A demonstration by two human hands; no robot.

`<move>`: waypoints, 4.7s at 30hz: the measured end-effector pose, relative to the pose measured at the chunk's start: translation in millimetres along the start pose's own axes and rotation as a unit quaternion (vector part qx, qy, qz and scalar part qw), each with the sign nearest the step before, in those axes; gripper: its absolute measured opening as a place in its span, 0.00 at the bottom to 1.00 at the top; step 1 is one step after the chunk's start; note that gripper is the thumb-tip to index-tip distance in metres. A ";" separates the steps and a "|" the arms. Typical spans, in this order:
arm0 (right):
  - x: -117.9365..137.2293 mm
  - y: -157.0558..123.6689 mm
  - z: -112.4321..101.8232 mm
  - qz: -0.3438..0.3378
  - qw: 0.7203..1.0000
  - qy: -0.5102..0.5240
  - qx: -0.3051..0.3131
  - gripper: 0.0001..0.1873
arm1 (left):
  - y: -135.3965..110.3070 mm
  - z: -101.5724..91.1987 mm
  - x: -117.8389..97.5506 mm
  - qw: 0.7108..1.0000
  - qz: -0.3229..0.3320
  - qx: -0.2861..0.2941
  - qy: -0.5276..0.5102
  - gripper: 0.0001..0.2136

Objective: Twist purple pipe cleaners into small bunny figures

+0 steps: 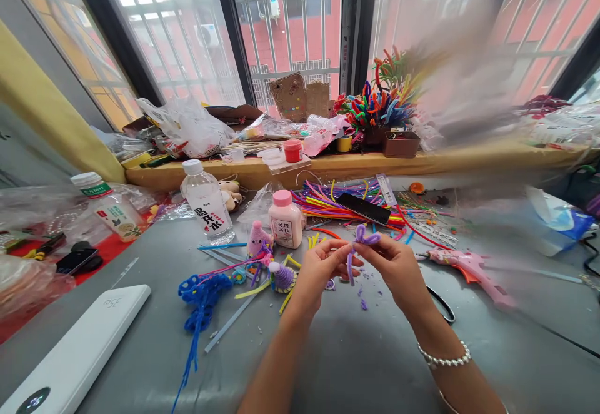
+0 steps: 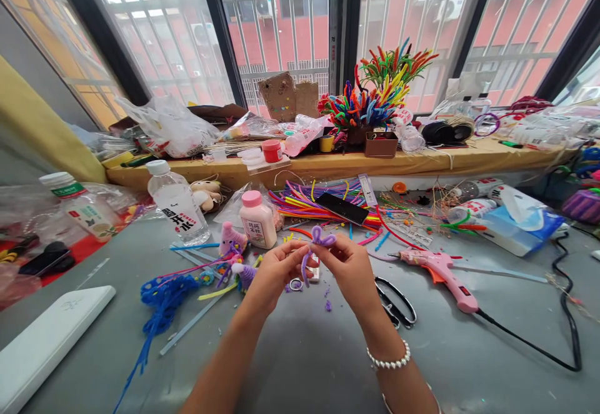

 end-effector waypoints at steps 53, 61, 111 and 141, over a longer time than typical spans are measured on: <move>2.7 -5.3 10.9 -0.031 0.995 0.007 -0.095 0.06 | -0.1 6.2 8.4 0.975 0.145 -0.165 0.021 0.08; 6.4 -10.5 9.0 -0.222 0.927 -0.296 -0.062 0.09 | -0.3 3.9 8.0 0.953 0.188 -0.185 0.148 0.06; 11.9 0.2 -5.5 -0.138 0.965 -0.221 0.018 0.06 | -3.6 -1.5 -3.7 0.993 -0.037 0.035 -0.104 0.09; 13.7 0.3 -10.4 -0.061 0.988 -0.104 0.095 0.12 | -3.0 -2.7 -8.3 0.998 0.051 -0.015 -0.037 0.09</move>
Point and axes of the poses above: each hand's wrist, its own y-axis towards the middle knuckle, its own z-axis out of the palm, x = y × z, the point moved 1 cm from there along y, towards the middle knuckle, and after that the axes turned 3 degrees about -y, right-handed, at the moved point
